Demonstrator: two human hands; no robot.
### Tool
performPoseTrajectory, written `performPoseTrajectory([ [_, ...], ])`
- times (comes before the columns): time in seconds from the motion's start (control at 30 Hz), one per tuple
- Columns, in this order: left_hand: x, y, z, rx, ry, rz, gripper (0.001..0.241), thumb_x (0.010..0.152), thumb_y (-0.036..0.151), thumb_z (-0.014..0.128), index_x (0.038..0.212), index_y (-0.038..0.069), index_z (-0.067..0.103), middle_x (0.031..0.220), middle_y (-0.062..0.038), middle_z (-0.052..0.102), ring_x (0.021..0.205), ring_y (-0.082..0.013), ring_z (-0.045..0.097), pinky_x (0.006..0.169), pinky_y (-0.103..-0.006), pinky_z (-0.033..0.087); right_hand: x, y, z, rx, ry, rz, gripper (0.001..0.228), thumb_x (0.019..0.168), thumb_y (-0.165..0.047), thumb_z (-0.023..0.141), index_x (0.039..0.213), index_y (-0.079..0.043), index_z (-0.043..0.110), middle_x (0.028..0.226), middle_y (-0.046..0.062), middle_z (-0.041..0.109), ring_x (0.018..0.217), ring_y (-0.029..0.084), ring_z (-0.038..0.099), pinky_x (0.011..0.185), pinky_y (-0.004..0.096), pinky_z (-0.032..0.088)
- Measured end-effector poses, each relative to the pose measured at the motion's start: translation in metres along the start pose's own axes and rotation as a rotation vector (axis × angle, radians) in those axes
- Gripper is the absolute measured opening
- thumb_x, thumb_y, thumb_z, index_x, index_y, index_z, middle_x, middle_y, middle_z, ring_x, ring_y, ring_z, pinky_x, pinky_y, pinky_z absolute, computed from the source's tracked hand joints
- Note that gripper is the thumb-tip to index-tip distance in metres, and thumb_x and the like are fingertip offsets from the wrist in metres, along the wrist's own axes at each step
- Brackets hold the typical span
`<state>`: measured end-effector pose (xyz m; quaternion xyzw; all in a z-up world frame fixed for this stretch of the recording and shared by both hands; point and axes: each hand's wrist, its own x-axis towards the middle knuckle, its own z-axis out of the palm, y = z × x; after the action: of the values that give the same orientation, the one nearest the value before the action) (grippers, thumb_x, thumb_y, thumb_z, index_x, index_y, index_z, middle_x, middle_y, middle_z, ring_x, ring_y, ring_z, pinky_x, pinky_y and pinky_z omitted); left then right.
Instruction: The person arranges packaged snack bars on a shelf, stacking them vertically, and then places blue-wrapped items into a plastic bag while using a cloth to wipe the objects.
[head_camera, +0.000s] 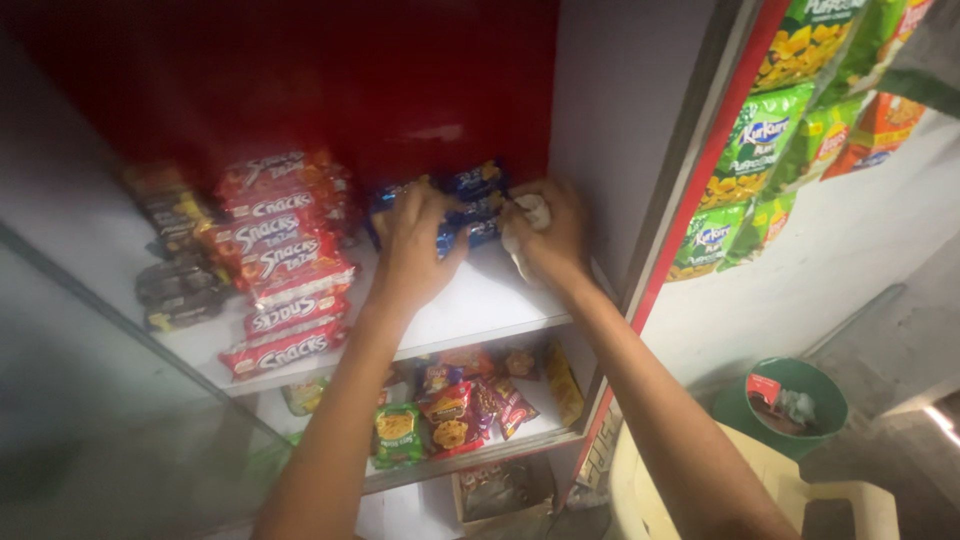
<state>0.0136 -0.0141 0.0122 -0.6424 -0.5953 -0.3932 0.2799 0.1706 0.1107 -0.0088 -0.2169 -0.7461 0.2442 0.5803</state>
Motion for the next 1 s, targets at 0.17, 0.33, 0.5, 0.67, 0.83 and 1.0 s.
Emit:
performPoseTrajectory([
  [0.17, -0.017, 0.027, -0.056, -0.308, 0.026, -0.177, 0.023, 0.091, 0.009, 0.074, 0.113, 0.006, 0.068, 0.113, -0.009, 0.059, 0.092, -0.0205, 0.064, 0.081, -0.0328, 0.056, -0.011, -0.027, 0.002, 0.138, -0.185, -0.188, 0.021, 0.085, -0.019, 0.075, 0.101, -0.007, 0.073, 0.1, 0.008, 0.068, 0.093, 0.023, 0.07, 0.084, 0.035, 0.056],
  [0.33, -0.036, 0.017, -0.135, -0.106, -0.142, -0.239, 0.022, 0.085, 0.017, 0.081, 0.104, 0.01, 0.072, 0.102, -0.007, 0.068, 0.091, -0.0183, 0.068, 0.078, -0.0331, 0.055, -0.029, -0.081, 0.037, 0.32, -0.665, -0.349, 0.039, 0.076, -0.029, 0.085, 0.105, -0.007, 0.071, 0.103, 0.007, 0.069, 0.097, 0.022, 0.068, 0.086, 0.036, 0.055],
  [0.5, -0.047, -0.004, -0.179, -0.013, -0.286, -0.161, 0.094, 0.042, 0.041, 0.103, 0.122, 0.005, 0.069, 0.11, -0.017, 0.068, 0.102, -0.0336, 0.063, 0.081, -0.0443, 0.05, -0.046, -0.114, 0.064, 0.231, -0.814, -0.293, 0.055, 0.074, -0.032, 0.085, 0.124, -0.013, 0.073, 0.111, 0.009, 0.066, 0.105, 0.023, 0.066, 0.095, 0.039, 0.052],
  [0.67, -0.053, -0.006, -0.178, -0.158, -0.443, -0.495, 0.096, 0.036, 0.034, 0.1, 0.124, 0.013, 0.066, 0.107, -0.007, 0.07, 0.1, -0.0251, 0.068, 0.086, -0.0396, 0.054, -0.046, -0.117, 0.084, 0.199, -0.779, -0.316, 0.052, 0.071, -0.031, 0.085, 0.119, -0.014, 0.075, 0.112, 0.01, 0.066, 0.108, 0.027, 0.065, 0.095, 0.04, 0.051],
  [0.83, -0.053, -0.004, -0.179, -0.13, -0.454, -0.458, 0.082, 0.043, 0.029, 0.1, 0.117, 0.011, 0.07, 0.104, -0.008, 0.069, 0.098, -0.0259, 0.067, 0.084, -0.041, 0.053, -0.052, -0.112, 0.084, 0.236, -0.739, -0.343, 0.045, 0.073, -0.026, 0.082, 0.116, -0.013, 0.077, 0.113, 0.013, 0.061, 0.113, 0.029, 0.061, 0.096, 0.041, 0.05],
  [1.0, -0.062, -0.011, -0.176, -0.101, -0.378, -0.338, 0.071, 0.054, 0.025, 0.095, 0.118, 0.01, 0.068, 0.105, -0.008, 0.068, 0.097, -0.03, 0.069, 0.082, -0.0403, 0.053, -0.054, -0.094, 0.094, 0.268, -0.658, -0.294, 0.042, 0.077, -0.023, 0.081, 0.117, -0.012, 0.079, 0.112, 0.009, 0.063, 0.113, 0.027, 0.06, 0.101, 0.039, 0.048],
])
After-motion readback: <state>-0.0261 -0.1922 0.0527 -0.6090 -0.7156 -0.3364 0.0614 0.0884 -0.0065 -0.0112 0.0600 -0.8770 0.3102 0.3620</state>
